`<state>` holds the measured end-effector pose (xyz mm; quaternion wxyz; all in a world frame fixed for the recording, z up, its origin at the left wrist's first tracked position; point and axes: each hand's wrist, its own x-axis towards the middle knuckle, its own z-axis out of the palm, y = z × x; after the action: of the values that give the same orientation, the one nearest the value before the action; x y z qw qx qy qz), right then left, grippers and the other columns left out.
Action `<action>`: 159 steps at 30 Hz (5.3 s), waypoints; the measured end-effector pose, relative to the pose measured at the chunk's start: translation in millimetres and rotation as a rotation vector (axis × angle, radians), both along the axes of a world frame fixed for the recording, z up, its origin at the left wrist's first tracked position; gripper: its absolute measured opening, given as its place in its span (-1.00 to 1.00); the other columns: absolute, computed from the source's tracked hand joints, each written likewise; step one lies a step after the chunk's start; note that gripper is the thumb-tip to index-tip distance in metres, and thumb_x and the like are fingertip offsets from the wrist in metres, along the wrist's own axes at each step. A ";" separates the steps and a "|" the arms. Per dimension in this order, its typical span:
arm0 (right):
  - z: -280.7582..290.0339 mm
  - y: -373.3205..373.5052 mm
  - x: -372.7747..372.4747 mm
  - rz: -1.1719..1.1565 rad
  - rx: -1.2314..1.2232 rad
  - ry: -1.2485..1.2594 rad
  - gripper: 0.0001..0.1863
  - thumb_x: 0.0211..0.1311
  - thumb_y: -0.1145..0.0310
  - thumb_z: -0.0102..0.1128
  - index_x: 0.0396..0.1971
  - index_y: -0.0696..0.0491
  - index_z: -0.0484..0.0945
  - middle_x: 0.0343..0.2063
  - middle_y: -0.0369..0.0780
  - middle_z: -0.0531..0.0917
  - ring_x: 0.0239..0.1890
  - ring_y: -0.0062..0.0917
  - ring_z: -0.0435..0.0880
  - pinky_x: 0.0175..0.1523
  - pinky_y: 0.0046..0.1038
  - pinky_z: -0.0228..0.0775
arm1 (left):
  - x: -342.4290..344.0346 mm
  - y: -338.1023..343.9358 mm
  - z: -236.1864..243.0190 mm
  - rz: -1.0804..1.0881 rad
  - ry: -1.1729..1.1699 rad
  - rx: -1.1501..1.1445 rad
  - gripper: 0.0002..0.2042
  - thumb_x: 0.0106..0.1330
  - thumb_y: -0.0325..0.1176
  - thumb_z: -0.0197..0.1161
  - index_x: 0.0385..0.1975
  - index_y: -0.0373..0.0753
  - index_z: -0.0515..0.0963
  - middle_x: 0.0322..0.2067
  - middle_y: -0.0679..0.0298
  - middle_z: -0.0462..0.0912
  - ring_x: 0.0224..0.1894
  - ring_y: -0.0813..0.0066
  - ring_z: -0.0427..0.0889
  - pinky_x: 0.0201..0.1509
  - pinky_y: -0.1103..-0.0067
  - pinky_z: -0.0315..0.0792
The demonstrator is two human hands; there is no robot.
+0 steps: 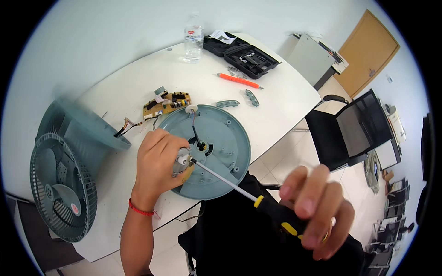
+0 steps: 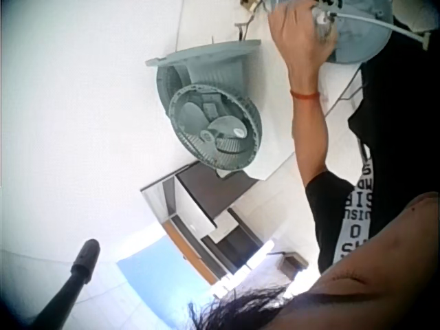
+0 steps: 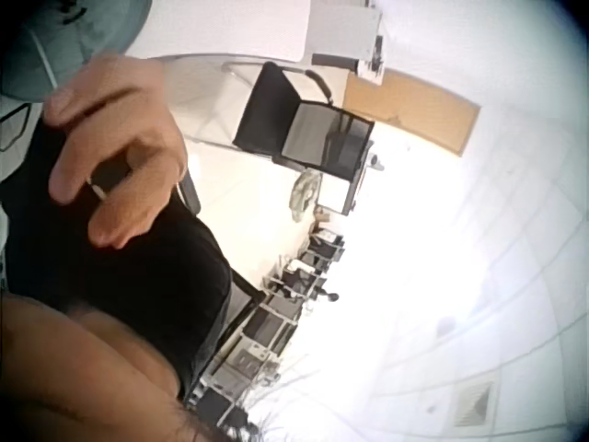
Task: The person uses a screwdriver to remove screws from the base of a disassembled fan motor assembly. They then manipulate the internal wiring and components with their hands while the fan housing and circuit board remain on the table.
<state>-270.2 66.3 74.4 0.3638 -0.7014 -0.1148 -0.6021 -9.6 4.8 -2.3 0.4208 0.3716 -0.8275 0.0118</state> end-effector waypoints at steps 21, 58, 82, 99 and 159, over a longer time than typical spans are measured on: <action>-4.6 -19.3 7.2 0.386 -0.001 -0.151 -0.82 0.35 0.52 0.10 -0.49 0.13 0.40 -0.83 -0.15 0.41 -0.87 -0.50 0.25 -0.76 -0.50 0.10 | 7.2 -1.4 -4.3 0.018 -0.041 0.008 -0.62 -0.34 -0.45 0.50 -0.40 -0.17 0.58 -0.45 0.30 0.56 -0.33 0.26 0.49 -0.25 0.44 0.34; 13.0 1.3 49.4 0.093 -0.014 -0.322 -0.88 0.36 0.32 0.24 -0.40 -0.03 0.63 -0.58 -0.30 0.60 -0.44 -0.40 0.66 -0.33 -0.33 0.50 | 4.7 -5.6 -9.1 -0.082 0.059 0.169 -0.64 -0.23 -0.38 0.49 -0.34 -0.14 0.58 -0.44 0.33 0.57 -0.28 0.29 0.47 -0.10 0.44 0.31; -30.5 28.7 31.2 -0.106 0.256 -0.670 -0.73 0.46 0.32 0.05 -0.50 0.04 0.35 -0.79 -0.28 0.47 -0.84 -0.58 0.36 -0.75 -0.52 0.16 | -0.1 -0.6 -17.3 0.157 0.059 -0.071 -0.70 -0.17 -0.35 0.45 -0.36 -0.21 0.61 -0.38 0.30 0.64 -0.27 0.24 0.53 -0.03 0.39 0.32; 4.5 -3.6 2.7 -0.130 0.075 -0.098 -0.79 0.19 0.17 0.44 -0.26 -0.06 0.70 -0.37 -0.23 0.74 -0.21 -0.42 0.68 -0.10 -0.35 0.48 | 11.1 -3.2 -5.7 -0.035 -0.047 0.235 -0.63 -0.16 -0.40 0.53 -0.29 -0.21 0.60 -0.37 0.31 0.63 -0.23 0.32 0.51 -0.05 0.46 0.35; -12.5 -13.0 5.8 0.147 0.063 -0.554 -0.72 0.44 0.25 0.16 -0.47 0.07 0.45 -0.81 -0.33 0.45 -0.85 -0.66 0.37 -0.77 -0.64 0.14 | 3.6 -5.6 -16.1 0.062 0.040 -0.128 -0.64 -0.28 -0.44 0.48 -0.38 -0.14 0.59 -0.46 0.36 0.60 -0.39 0.33 0.46 -0.18 0.44 0.27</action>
<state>-264.4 53.3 62.0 0.3828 -0.4884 -0.2418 -0.7460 -6.0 -0.9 -18.3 0.4596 0.3694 -0.8046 0.0700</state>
